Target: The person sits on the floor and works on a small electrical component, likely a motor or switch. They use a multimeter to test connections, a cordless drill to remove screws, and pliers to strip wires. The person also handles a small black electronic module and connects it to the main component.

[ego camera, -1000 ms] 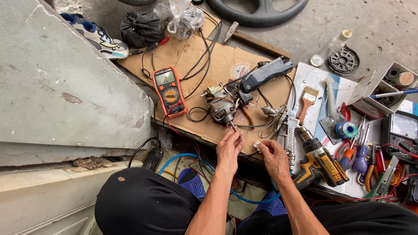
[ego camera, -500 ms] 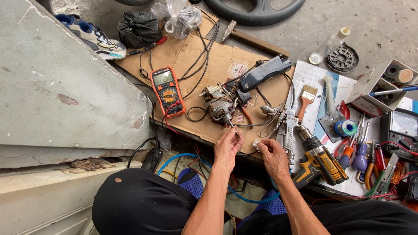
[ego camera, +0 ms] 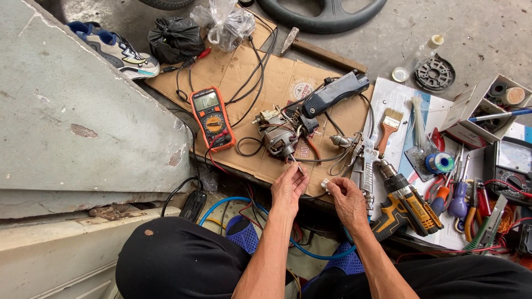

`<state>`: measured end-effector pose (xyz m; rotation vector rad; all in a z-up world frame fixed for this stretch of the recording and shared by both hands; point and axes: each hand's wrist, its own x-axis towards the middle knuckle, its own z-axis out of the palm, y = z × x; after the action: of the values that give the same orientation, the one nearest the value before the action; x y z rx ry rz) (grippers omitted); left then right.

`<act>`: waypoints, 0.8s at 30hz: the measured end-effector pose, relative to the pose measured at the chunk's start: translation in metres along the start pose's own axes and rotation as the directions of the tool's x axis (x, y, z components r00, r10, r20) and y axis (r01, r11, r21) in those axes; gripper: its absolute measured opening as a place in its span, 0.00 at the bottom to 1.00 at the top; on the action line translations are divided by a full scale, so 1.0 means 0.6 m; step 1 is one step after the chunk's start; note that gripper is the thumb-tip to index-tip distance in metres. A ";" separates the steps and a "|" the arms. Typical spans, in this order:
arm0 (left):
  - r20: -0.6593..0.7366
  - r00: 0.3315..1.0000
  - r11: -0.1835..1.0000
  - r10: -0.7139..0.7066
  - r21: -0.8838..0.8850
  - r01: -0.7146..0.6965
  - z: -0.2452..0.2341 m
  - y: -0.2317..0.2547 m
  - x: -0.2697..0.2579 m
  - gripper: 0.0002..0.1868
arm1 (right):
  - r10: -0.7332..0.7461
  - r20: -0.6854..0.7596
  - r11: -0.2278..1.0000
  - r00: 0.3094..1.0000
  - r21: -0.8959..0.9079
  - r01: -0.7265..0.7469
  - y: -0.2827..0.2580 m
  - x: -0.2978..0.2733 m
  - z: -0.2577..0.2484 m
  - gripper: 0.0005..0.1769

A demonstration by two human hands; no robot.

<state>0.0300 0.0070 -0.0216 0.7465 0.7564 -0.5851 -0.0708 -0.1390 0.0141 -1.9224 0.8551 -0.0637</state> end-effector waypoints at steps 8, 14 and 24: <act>0.045 0.999 1.000 0.026 0.016 -0.027 -0.008 -0.003 -0.007 0.21 | 0.000 0.006 1.000 1.000 0.003 0.000 0.008 0.010 0.005 0.13; 0.038 0.999 1.000 0.012 0.000 -0.012 -0.005 -0.005 0.000 0.20 | 0.000 0.001 1.000 1.000 -0.001 0.000 0.009 0.006 0.003 0.13; 0.039 0.999 0.998 -0.022 -0.062 0.024 -0.009 -0.005 -0.010 0.18 | 0.009 0.001 1.000 1.000 0.001 -0.009 -0.001 0.000 0.001 0.12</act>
<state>0.0221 0.0105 -0.0210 0.6684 0.7455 -0.5929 -0.0702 -0.1384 0.0139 -1.9173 0.8631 -0.0576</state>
